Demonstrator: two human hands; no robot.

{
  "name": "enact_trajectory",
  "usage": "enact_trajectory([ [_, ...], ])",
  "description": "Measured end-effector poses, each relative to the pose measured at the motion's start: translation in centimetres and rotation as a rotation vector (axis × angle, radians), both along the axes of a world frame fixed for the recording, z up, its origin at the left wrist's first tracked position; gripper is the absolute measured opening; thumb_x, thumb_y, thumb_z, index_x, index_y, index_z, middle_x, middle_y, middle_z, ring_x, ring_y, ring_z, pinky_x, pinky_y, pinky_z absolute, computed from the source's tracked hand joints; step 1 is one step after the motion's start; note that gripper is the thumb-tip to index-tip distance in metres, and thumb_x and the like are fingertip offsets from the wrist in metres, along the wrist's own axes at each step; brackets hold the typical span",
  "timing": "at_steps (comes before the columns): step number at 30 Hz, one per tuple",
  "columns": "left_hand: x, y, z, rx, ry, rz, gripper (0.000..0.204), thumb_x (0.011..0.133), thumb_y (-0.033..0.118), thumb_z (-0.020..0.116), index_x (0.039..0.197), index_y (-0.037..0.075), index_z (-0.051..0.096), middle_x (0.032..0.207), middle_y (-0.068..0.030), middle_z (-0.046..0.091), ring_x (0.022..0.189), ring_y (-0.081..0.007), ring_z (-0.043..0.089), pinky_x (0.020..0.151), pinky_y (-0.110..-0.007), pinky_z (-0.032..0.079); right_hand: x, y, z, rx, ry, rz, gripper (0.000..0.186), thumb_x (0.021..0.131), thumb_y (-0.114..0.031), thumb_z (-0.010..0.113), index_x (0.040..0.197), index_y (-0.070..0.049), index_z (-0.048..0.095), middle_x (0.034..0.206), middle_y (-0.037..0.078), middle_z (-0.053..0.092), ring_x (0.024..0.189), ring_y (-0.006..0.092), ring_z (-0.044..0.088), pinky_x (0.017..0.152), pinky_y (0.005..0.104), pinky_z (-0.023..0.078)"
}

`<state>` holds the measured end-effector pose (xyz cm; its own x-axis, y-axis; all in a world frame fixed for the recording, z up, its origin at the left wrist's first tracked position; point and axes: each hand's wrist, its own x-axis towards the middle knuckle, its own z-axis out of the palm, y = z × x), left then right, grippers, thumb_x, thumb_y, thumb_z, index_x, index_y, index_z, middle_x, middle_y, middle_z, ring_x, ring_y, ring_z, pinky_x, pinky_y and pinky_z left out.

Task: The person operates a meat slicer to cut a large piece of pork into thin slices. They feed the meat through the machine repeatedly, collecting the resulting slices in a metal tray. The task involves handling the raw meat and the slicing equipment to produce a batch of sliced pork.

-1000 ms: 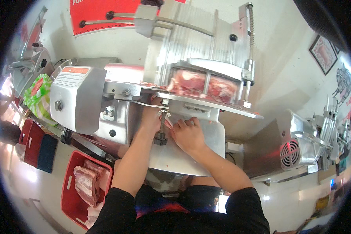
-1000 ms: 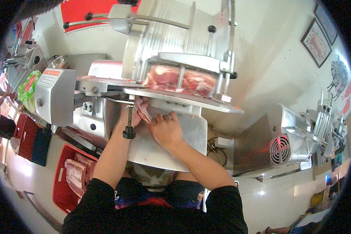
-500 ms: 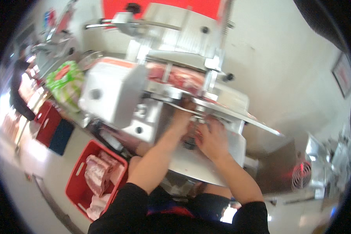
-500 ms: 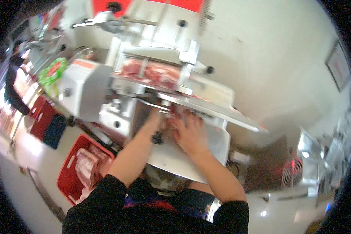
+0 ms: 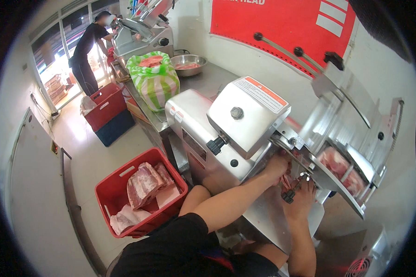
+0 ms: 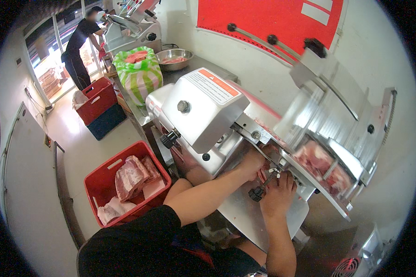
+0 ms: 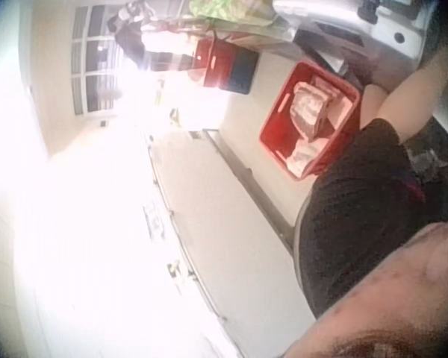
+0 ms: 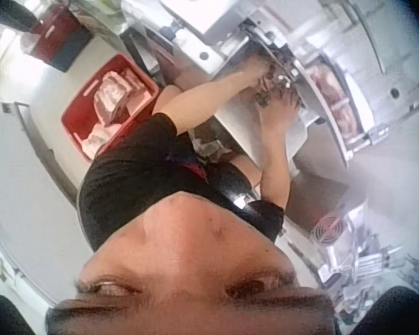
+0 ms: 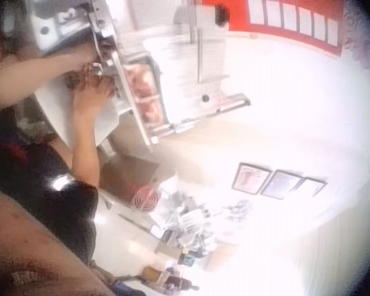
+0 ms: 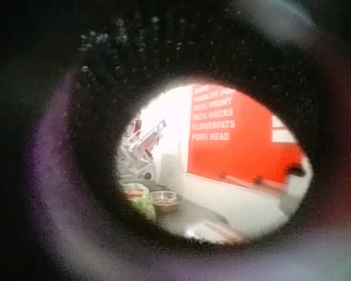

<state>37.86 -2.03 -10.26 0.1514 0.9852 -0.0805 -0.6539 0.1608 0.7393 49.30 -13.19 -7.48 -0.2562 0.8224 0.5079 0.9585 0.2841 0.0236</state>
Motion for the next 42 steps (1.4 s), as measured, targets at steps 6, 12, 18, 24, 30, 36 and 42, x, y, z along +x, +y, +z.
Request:
enact_trajectory([
  [6, 0.6, 1.5, -1.9, 0.065, -0.004, -0.002, 0.011, 0.097, 0.015, 0.056, 0.107, 0.011, 0.057, 0.077, -0.0005, 0.055, 0.061, -0.01, 0.05, 0.045, -0.027, 0.038, 1.0, 0.3, -0.5, 0.055, -0.03, 0.052, 0.034, 0.073, -0.019, 0.074, 0.102, 0.0, 0.07, 0.125, 0.016, 0.054, 0.131, 0.0364, 0.043, 0.106, 0.0517, 0.037],
  [12, 1.9, 2.6, -2.7, 0.138, -0.275, 0.012, 0.015, 0.101, 0.016, 0.052, 0.115, 0.01, 0.055, 0.086, -0.0011, 0.057, 0.068, -0.011, 0.052, 0.057, -0.027, 0.045, 1.1, 0.0, -0.2, -0.026, 0.008, -0.022, 0.03, 0.077, -0.025, 0.072, 0.094, 0.0, 0.072, 0.121, 0.015, 0.057, 0.126, 0.0356, 0.046, 0.099, 0.0515, 0.042],
  [18, 0.5, 1.8, -2.1, 0.151, -0.093, 0.019, 0.018, 0.103, 0.02, 0.049, 0.117, 0.011, 0.055, 0.085, -0.0017, 0.057, 0.072, -0.0123, 0.054, 0.064, -0.029, 0.046, 1.5, -0.1, 0.2, -0.24, 0.128, -0.065, 0.029, 0.078, -0.029, 0.073, 0.091, -0.004, 0.074, 0.1, 0.019, 0.067, 0.108, 0.0374, 0.059, 0.087, 0.0486, 0.049],
  [24, 0.3, 1.8, -3.0, 0.057, -0.001, 0.097, 0.015, 0.099, 0.014, 0.05, 0.112, 0.01, 0.054, 0.084, -0.0027, 0.056, 0.07, -0.0138, 0.053, 0.061, -0.029, 0.045, 3.5, -1.2, 1.3, -0.241, 0.136, -0.184, 0.031, 0.078, -0.031, 0.074, 0.092, -0.003, 0.074, 0.092, 0.02, 0.07, 0.089, 0.0418, 0.065, 0.079, 0.0496, 0.052],
  [30, 0.6, 1.0, -1.4, 0.044, 0.133, 0.136, 0.028, 0.097, 0.013, 0.053, 0.123, 0.003, 0.051, 0.091, -0.0092, 0.059, 0.073, -0.0173, 0.055, 0.055, -0.034, 0.044, 4.6, -1.9, 3.0, -0.352, 0.184, -0.267, 0.04, 0.074, -0.036, 0.078, 0.093, 0.0, 0.073, 0.088, 0.023, 0.07, 0.086, 0.0426, 0.067, 0.077, 0.05, 0.051],
  [36, 1.3, 1.2, -2.2, -0.09, 0.095, -0.098, 0.029, 0.092, 0.02, 0.061, 0.113, 0.001, 0.058, 0.081, -0.0122, 0.06, 0.068, -0.0245, 0.064, 0.051, -0.037, 0.052, 10.6, -1.7, -0.6, -0.365, 0.188, -0.454, 0.057, 0.069, -0.041, 0.086, 0.101, 0.003, 0.07, 0.092, 0.023, 0.07, 0.09, 0.0431, 0.067, 0.08, 0.0479, 0.052],
  [42, -1.2, -3.3, 3.0, 0.061, -0.011, -0.049, 0.03, 0.091, 0.031, 0.067, 0.11, 0.009, 0.059, 0.081, -0.0042, 0.062, 0.059, -0.0155, 0.06, 0.043, -0.03, 0.05, 5.2, -1.5, 2.9, -0.111, 0.289, 0.094, 0.069, 0.078, -0.016, 0.072, 0.142, -0.011, 0.047, 0.137, 0.024, 0.05, 0.127, 0.0446, 0.048, 0.104, 0.0486, 0.044],
])
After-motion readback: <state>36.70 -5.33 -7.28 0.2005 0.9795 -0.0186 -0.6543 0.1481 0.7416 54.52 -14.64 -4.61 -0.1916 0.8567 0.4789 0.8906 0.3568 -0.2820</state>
